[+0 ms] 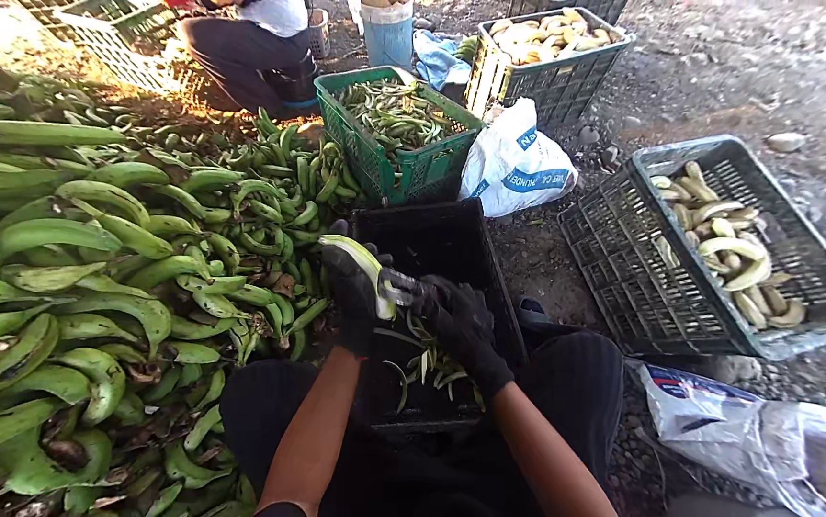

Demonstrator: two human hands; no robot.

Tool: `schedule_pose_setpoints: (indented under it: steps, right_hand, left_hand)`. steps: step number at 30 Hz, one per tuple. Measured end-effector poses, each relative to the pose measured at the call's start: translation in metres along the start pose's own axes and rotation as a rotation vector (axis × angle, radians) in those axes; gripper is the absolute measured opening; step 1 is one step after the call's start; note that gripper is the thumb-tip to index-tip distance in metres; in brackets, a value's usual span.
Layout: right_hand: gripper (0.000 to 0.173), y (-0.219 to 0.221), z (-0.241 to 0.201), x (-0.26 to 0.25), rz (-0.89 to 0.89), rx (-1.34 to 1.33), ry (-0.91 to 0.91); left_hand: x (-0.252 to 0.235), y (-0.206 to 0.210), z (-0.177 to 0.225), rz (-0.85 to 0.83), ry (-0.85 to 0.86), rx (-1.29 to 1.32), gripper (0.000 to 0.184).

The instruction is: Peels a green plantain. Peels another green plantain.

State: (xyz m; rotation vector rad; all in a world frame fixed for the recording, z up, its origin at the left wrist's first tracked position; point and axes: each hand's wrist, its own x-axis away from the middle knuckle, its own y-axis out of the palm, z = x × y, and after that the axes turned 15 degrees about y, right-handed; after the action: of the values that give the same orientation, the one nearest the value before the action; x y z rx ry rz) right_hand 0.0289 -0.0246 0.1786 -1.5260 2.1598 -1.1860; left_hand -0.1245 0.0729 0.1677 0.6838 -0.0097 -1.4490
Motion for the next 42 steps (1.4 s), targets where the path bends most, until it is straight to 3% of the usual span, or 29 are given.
schedule_pose_setpoints:
  steps: [2,4,7,9,12,16,17,19,23,25,27,29,31,33,36,42]
  right_hand:
    - [0.063,0.012,0.011,0.021,0.082,-0.018,-0.071]
    - [0.06,0.018,0.016,0.024,0.158,-0.048,-0.094]
    - [0.059,0.009,0.012,-0.01,0.093,-0.058,-0.008]
    - [0.054,-0.002,0.008,-0.039,0.053,-0.071,0.004]
    - [0.046,-0.011,0.008,-0.054,-0.045,-0.106,-0.002]
    - [0.049,-0.008,0.016,-0.05,-0.022,-0.14,0.043]
    - [0.053,-0.008,0.019,-0.046,-0.043,-0.191,0.044]
    - [0.06,-0.004,0.025,-0.039,-0.06,-0.274,0.039]
    - [0.062,0.017,0.019,-0.016,0.011,-0.103,0.034]
    - [0.067,0.03,0.021,0.003,0.073,-0.066,-0.043]
    - [0.066,0.044,0.025,0.014,0.24,-0.082,-0.167]
    - [0.064,0.049,0.027,0.011,0.32,-0.088,-0.193]
    - [0.062,0.039,0.023,0.001,0.257,-0.077,-0.117]
    - [0.059,0.023,0.016,-0.008,0.179,-0.075,-0.065]
    - [0.056,0.006,0.016,-0.02,0.205,-0.046,-0.073]
    - [0.069,0.004,0.022,-0.027,0.348,0.131,-0.147]
  left_hand:
    - [-0.002,0.006,0.007,0.139,0.077,-0.017,0.055]
    - [0.002,0.005,0.01,0.097,0.071,-0.092,0.055]
    - [0.014,0.0,0.014,-0.349,-0.198,-0.194,0.056]
    - [0.017,0.007,0.019,-0.558,-0.28,-0.284,0.049]
    - [0.017,0.008,0.023,-0.697,-0.284,-0.435,0.049]
    - [0.025,0.009,0.03,-0.911,-0.38,-0.514,0.054]
    - [0.029,0.01,0.029,-0.881,-0.412,-0.485,0.055]
    - [0.029,0.009,0.02,-0.636,-0.398,-0.323,0.056]
    - [0.023,-0.005,-0.01,-0.089,-0.128,0.09,0.066]
    - [0.019,-0.001,-0.012,0.219,-0.077,0.123,0.068]
    - [0.02,-0.004,-0.009,0.346,-0.052,0.059,0.074]
    - [0.022,-0.005,-0.005,0.317,-0.019,0.021,0.072]
    - [0.019,0.003,-0.003,0.175,-0.015,0.073,0.065]
    - [0.015,0.004,-0.006,-0.042,-0.119,0.113,0.066]
    - [0.016,-0.002,-0.006,-0.273,-0.299,0.087,0.064]
    - [0.014,0.003,0.001,-0.283,-0.225,-0.368,0.061]
